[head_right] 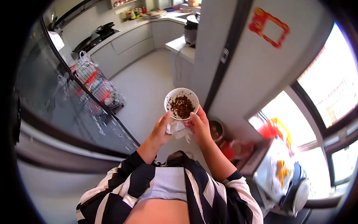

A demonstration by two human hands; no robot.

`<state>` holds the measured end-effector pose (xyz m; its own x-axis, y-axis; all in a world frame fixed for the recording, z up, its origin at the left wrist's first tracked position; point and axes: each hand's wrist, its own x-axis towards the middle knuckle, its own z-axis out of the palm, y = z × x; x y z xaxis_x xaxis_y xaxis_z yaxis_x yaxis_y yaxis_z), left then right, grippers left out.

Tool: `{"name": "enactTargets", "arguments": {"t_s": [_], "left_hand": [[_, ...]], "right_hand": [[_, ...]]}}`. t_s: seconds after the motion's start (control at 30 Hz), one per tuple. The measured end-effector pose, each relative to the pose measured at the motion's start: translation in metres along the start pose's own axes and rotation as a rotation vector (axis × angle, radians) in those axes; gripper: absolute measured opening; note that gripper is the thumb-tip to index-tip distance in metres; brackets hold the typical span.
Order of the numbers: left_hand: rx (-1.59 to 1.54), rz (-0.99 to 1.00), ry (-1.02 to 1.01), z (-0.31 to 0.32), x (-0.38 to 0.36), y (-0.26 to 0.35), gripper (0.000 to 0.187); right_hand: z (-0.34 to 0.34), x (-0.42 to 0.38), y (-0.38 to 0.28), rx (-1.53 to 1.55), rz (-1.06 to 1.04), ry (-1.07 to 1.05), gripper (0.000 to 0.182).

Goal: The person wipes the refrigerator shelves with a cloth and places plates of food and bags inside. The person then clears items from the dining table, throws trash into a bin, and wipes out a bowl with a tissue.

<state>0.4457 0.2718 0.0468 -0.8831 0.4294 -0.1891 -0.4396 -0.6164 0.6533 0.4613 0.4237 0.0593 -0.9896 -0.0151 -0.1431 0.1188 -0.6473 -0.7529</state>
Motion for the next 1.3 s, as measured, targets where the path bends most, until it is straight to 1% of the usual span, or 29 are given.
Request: {"name": "enactTargets", "arguments": {"t_s": [0.1, 0.17, 0.23, 0.27, 0.3, 0.37, 0.4, 0.5, 0.53, 0.57, 0.63, 0.73, 0.8, 0.9, 0.97, 1.0, 1.03, 1.1, 1.13, 1.17, 1.23, 1.27, 1.3], "left_hand": [[-0.022, 0.037, 0.093, -0.018, 0.034, 0.040, 0.051], [0.032, 0.070, 0.133, -0.040, 0.054, 0.070, 0.051], [0.064, 0.104, 0.133, -0.054, 0.070, 0.097, 0.051], [0.040, 0.142, 0.140, -0.064, 0.078, 0.104, 0.052], [0.054, 0.160, 0.149, -0.074, 0.089, 0.115, 0.052], [0.090, 0.190, 0.143, -0.105, 0.132, 0.156, 0.054], [0.091, 0.160, 0.065, -0.119, 0.153, 0.176, 0.056], [0.154, 0.212, -0.188, -0.148, 0.217, 0.209, 0.057], [0.084, 0.134, -0.019, -0.161, 0.221, 0.210, 0.054], [0.032, 0.020, 0.060, -0.173, 0.231, 0.220, 0.046], [-0.074, -0.114, 0.106, -0.194, 0.253, 0.232, 0.036], [-0.146, -0.215, -0.025, -0.237, 0.307, 0.243, 0.031], [-0.007, -0.268, 0.054, -0.256, 0.363, 0.269, 0.031], [0.152, -0.258, 0.146, -0.271, 0.437, 0.297, 0.027], [0.237, -0.259, 0.174, -0.292, 0.492, 0.331, 0.022], [0.262, -0.214, 0.211, -0.303, 0.509, 0.341, 0.022], [0.283, -0.182, 0.365, -0.302, 0.508, 0.350, 0.021], [0.320, -0.142, 0.329, -0.326, 0.537, 0.372, 0.019], [0.349, -0.125, 0.285, -0.332, 0.566, 0.380, 0.015], [0.335, -0.110, 0.288, -0.341, 0.591, 0.392, 0.012], [0.329, -0.172, 0.338, -0.350, 0.631, 0.417, 0.016], [0.350, -0.200, 0.308, -0.357, 0.649, 0.423, 0.022], [0.408, -0.226, 0.289, -0.379, 0.670, 0.424, 0.029]], "right_hand": [[0.010, 0.071, 0.004, -0.061, 0.156, -0.094, 0.050], [0.036, 0.117, 0.008, -0.107, 0.218, -0.151, 0.055], [0.047, 0.161, 0.021, -0.111, 0.216, -0.263, 0.058], [0.055, 0.175, 0.025, -0.101, 0.229, -0.272, 0.059], [0.062, 0.195, 0.033, -0.080, 0.238, -0.294, 0.057], [0.080, 0.262, 0.053, -0.036, 0.234, -0.328, 0.051], [0.088, 0.294, 0.062, 0.030, 0.243, -0.347, 0.045], [0.091, 0.367, 0.070, 0.152, 0.228, -0.332, 0.038], [0.089, 0.377, 0.070, 0.126, 0.245, -0.185, 0.034], [0.086, 0.395, 0.068, 0.135, 0.216, -0.114, 0.035], [0.077, 0.421, 0.062, 0.154, 0.165, 0.017, 0.037], [0.053, 0.456, 0.044, 0.160, 0.102, 0.187, 0.044], [0.033, 0.495, 0.042, 0.151, 0.054, 0.294, 0.047], [0.007, 0.550, 0.044, 0.158, 0.005, 0.332, 0.047], [0.001, 0.599, 0.048, 0.209, 0.004, 0.389, 0.045], [-0.016, 0.622, 0.067, 0.269, 0.032, 0.439, 0.043], [-0.001, 0.622, 0.070, 0.296, 0.048, 0.506, 0.039], [-0.015, 0.664, 0.075, 0.302, -0.072, 0.479, 0.039], [-0.023, 0.687, 0.070, 0.330, -0.115, 0.574, 0.040], [-0.027, 0.704, 0.066, 0.331, -0.132, 0.609, 0.044], [-0.029, 0.728, 0.062, 0.356, -0.152, 0.750, 0.047], [-0.034, 0.736, 0.059, 0.369, -0.168, 0.788, 0.047], [-0.041, 0.742, 0.058, 0.382, -0.184, 0.826, 0.047]]}}
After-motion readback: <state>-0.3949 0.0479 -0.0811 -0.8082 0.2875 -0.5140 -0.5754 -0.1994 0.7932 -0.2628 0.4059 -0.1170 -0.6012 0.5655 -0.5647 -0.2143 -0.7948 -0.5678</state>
